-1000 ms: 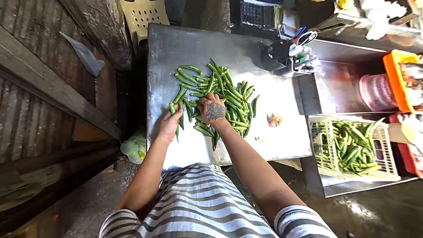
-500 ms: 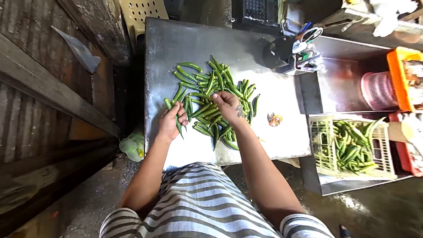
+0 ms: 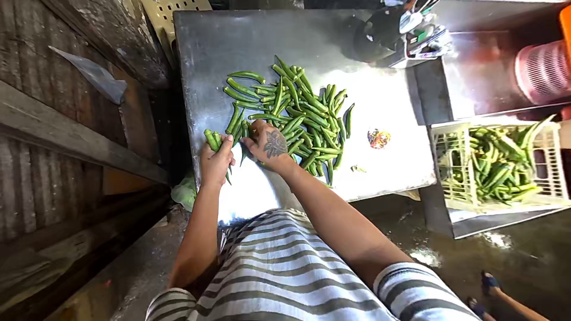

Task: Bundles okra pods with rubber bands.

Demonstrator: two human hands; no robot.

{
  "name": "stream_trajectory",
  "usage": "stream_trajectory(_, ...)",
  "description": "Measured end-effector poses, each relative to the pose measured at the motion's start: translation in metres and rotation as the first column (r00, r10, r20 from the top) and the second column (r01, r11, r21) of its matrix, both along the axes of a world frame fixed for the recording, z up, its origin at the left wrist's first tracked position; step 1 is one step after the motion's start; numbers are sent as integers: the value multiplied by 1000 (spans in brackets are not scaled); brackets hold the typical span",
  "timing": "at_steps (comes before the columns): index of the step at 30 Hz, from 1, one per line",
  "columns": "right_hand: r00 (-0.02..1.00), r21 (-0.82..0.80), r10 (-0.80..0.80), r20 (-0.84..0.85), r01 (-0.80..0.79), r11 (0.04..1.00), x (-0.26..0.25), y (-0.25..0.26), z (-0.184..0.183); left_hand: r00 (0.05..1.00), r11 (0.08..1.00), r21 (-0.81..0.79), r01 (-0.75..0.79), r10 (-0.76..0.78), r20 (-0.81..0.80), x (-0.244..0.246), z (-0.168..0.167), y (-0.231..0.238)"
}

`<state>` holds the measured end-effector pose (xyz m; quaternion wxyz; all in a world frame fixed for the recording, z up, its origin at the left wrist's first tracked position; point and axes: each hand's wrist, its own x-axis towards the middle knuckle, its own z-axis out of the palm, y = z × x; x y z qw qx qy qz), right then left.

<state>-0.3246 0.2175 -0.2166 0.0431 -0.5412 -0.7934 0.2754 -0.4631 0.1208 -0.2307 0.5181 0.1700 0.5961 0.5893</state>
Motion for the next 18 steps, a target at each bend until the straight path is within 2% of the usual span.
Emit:
stream_trajectory(1,1000,25,-19,9,19,1000,4,-3,1,1000,1000,-10,-17,17,-4,-2,-3,-3)
stream_trajectory(3,984,36,-35,176,29,999,2,-6,6,999,997,-51,-50,50,-12,-5,-11,-8)
stream_trajectory(6,921,-57,-28,390,55,997,-13,5,11,997,996,-45,-70,71,8,-8,-14,-8)
stream_trajectory(7,927,-87,-53,371,92,992,-12,10,11,997,997,-20,-72,73,26,-7,-13,-7)
stream_trajectory(8,956,-91,-100,275,129,987,-6,11,10,995,997,4,-80,80,57,-5,-12,-6)
stream_trajectory(10,990,-60,-135,-36,133,989,10,6,14,984,995,35,-98,92,150,-2,-6,-4)
stream_trajectory(12,983,-116,-25,-181,4,993,14,7,29,962,994,67,-88,67,265,1,-2,-5)
stream_trajectory(14,975,-187,102,-197,-140,972,9,15,40,940,996,76,-51,22,341,2,0,-9)
stream_trajectory(18,973,-64,226,-53,-229,971,-8,35,24,920,992,34,-122,100,379,3,-8,-6)
